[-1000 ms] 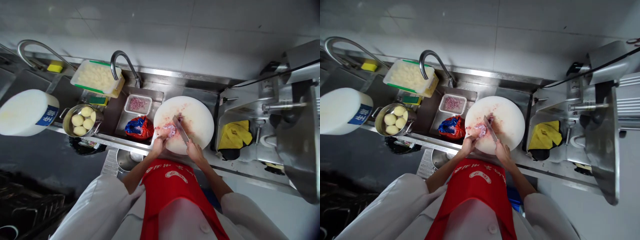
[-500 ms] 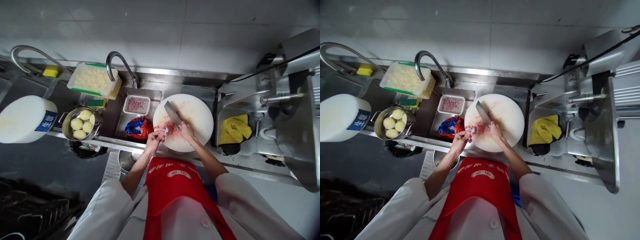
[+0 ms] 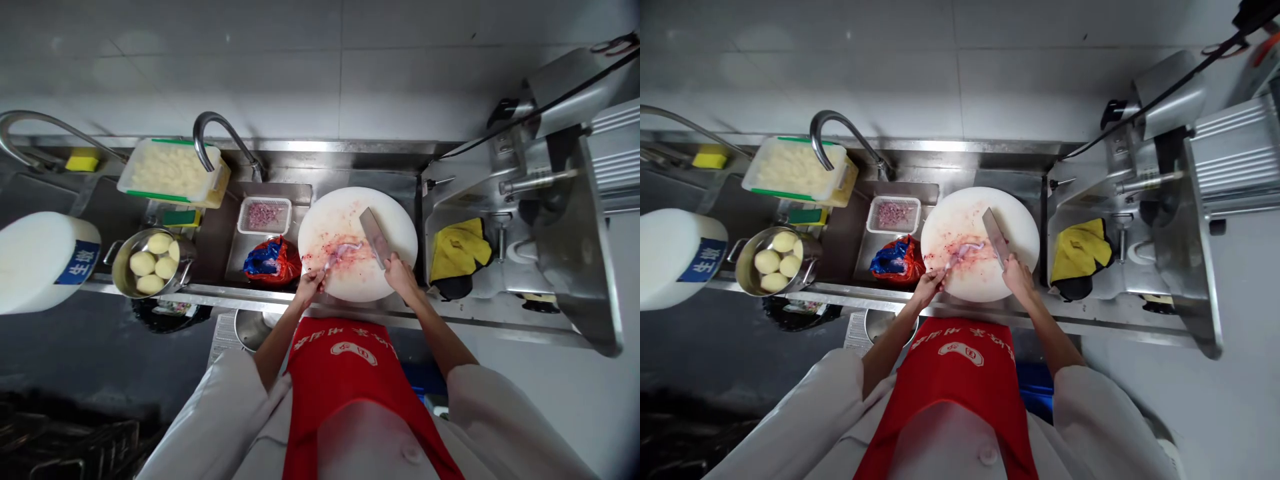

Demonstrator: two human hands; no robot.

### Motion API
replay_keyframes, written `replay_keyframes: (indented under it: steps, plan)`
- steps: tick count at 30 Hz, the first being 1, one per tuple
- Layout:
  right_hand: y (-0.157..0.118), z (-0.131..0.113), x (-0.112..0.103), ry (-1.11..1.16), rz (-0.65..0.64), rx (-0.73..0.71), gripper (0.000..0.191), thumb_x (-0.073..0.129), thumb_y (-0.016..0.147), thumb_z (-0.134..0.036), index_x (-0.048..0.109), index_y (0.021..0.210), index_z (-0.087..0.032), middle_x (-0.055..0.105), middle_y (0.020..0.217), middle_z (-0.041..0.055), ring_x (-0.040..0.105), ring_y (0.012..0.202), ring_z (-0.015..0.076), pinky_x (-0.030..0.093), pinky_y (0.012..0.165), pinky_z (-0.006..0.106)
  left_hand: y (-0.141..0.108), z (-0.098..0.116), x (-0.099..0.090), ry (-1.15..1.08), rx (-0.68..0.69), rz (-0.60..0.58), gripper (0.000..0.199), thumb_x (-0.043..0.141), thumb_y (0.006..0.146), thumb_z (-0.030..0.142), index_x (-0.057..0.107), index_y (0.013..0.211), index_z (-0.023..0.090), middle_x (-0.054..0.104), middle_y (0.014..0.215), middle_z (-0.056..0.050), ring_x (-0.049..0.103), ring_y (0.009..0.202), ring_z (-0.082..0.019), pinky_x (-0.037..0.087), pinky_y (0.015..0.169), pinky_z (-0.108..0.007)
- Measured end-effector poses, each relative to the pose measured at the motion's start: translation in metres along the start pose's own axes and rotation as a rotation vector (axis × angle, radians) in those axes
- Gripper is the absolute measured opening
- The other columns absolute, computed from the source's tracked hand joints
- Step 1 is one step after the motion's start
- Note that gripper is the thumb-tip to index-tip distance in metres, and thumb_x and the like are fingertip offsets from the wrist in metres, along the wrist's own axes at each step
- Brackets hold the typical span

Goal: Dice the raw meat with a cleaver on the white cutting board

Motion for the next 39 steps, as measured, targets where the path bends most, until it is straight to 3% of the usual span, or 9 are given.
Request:
replay_keyframes:
  steps: [3, 7, 14, 20, 25, 29, 32, 35, 39]
  plan:
    - [-0.003, -0.012, 0.001, -0.024, 0.009, -0.017, 0.031, 0.034, 0.103, -0.027, 0.051, 0.125, -0.013, 0.07, 0.104, 0.0179, 0.069, 0.099, 0.0282, 0.044, 0.077, 0.032, -0.003, -0.006, -0.034, 0.156, 0.094, 0.1, 0.055, 0.082, 0.065, 0.064, 0.066, 0.073, 0.012, 0.054, 0.053, 0.003, 0.043, 0.04, -0.005, 0.03, 0.04, -0.02]
    - [-0.008, -0.038, -0.003, -0.018, 0.045, -0.027, 0.032, 0.032, 0.103, -0.026, 0.051, 0.126, -0.012, 0.071, 0.103, 0.0176, 0.069, 0.097, 0.0277, 0.045, 0.079, 0.033, -0.011, -0.008, -0.053, 0.214, 0.117, 0.119, 0.058, 0.079, 0.064, 0.068, 0.066, 0.076, 0.012, 0.06, 0.057, 0.001, 0.046, 0.042, -0.006, 0.034, 0.042, -0.021]
    - [-0.023, -0.098, -0.036, 0.076, 0.257, -0.047, 0.045, 0.022, 0.105, -0.032, 0.043, 0.135, -0.006, 0.071, 0.1, 0.0197, 0.069, 0.093, 0.0299, 0.046, 0.079, 0.035, -0.018, -0.034, -0.048, 0.217, 0.033, 0.017, 0.063, 0.076, 0.065, 0.072, 0.066, 0.077, 0.011, 0.063, 0.061, -0.001, 0.048, 0.044, -0.007, 0.036, 0.044, -0.02]
    - [-0.019, -0.104, 0.009, 0.052, -0.013, -0.005, 0.031, 0.036, 0.103, -0.025, 0.052, 0.124, -0.01, 0.07, 0.107, 0.0197, 0.068, 0.1, 0.0269, 0.046, 0.081, 0.031, -0.015, -0.032, -0.047, 0.191, 0.016, -0.026, 0.063, 0.076, 0.064, 0.073, 0.065, 0.079, 0.012, 0.065, 0.063, -0.002, 0.05, 0.046, -0.007, 0.039, 0.046, -0.021]
    - [-0.025, -0.117, -0.005, 0.018, 0.15, -0.049, 0.038, 0.028, 0.106, -0.03, 0.05, 0.129, -0.009, 0.071, 0.106, 0.0195, 0.068, 0.099, 0.0267, 0.045, 0.082, 0.031, -0.009, -0.034, -0.048, 0.171, 0.016, -0.043, 0.06, 0.075, 0.068, 0.071, 0.064, 0.078, 0.013, 0.065, 0.063, -0.001, 0.049, 0.046, -0.007, 0.038, 0.046, -0.021]
    - [-0.023, -0.132, 0.019, 0.035, 0.041, -0.025, 0.037, 0.031, 0.105, -0.028, 0.049, 0.131, -0.008, 0.071, 0.108, 0.0192, 0.067, 0.103, 0.0252, 0.045, 0.081, 0.029, -0.008, -0.034, -0.05, 0.201, 0.015, -0.048, 0.056, 0.072, 0.071, 0.069, 0.063, 0.076, 0.014, 0.063, 0.062, -0.001, 0.048, 0.047, -0.009, 0.037, 0.048, -0.022]
    - [-0.016, -0.133, 0.035, 0.057, -0.022, -0.022, 0.034, 0.035, 0.104, -0.027, 0.051, 0.128, -0.008, 0.07, 0.112, 0.0188, 0.066, 0.107, 0.0239, 0.045, 0.083, 0.027, -0.01, -0.005, -0.066, 0.287, 0.12, 0.074, 0.052, 0.067, 0.076, 0.067, 0.06, 0.071, 0.015, 0.054, 0.056, 0.002, 0.044, 0.048, -0.009, 0.033, 0.049, -0.023]
    - [-0.017, -0.119, 0.038, 0.083, -0.046, -0.031, 0.034, 0.037, 0.104, -0.028, 0.053, 0.128, -0.011, 0.07, 0.113, 0.0178, 0.066, 0.107, 0.0241, 0.045, 0.083, 0.027, -0.011, 0.056, -0.072, 0.466, 0.371, 0.225, 0.042, 0.06, 0.088, 0.053, 0.056, 0.069, 0.017, 0.048, 0.059, 0.003, 0.043, 0.055, -0.01, 0.034, 0.056, -0.024]
    - [-0.032, -0.08, 0.044, 0.069, -0.086, -0.021, 0.033, 0.04, 0.103, -0.03, 0.053, 0.126, -0.011, 0.07, 0.111, 0.0167, 0.066, 0.107, 0.0249, 0.044, 0.083, 0.028, 0.008, 0.124, -0.019, 0.84, 0.711, 0.232, 0.022, 0.058, 0.091, 0.031, 0.057, 0.074, 0.017, 0.057, 0.083, -0.005, 0.052, 0.079, -0.017, 0.041, 0.076, -0.029]
Point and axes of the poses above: each hand's wrist, its own y-axis towards the middle knuckle, its own x-axis out of the palm, z = x × y, the point moved 9 cm from there along y, towards the middle knuckle
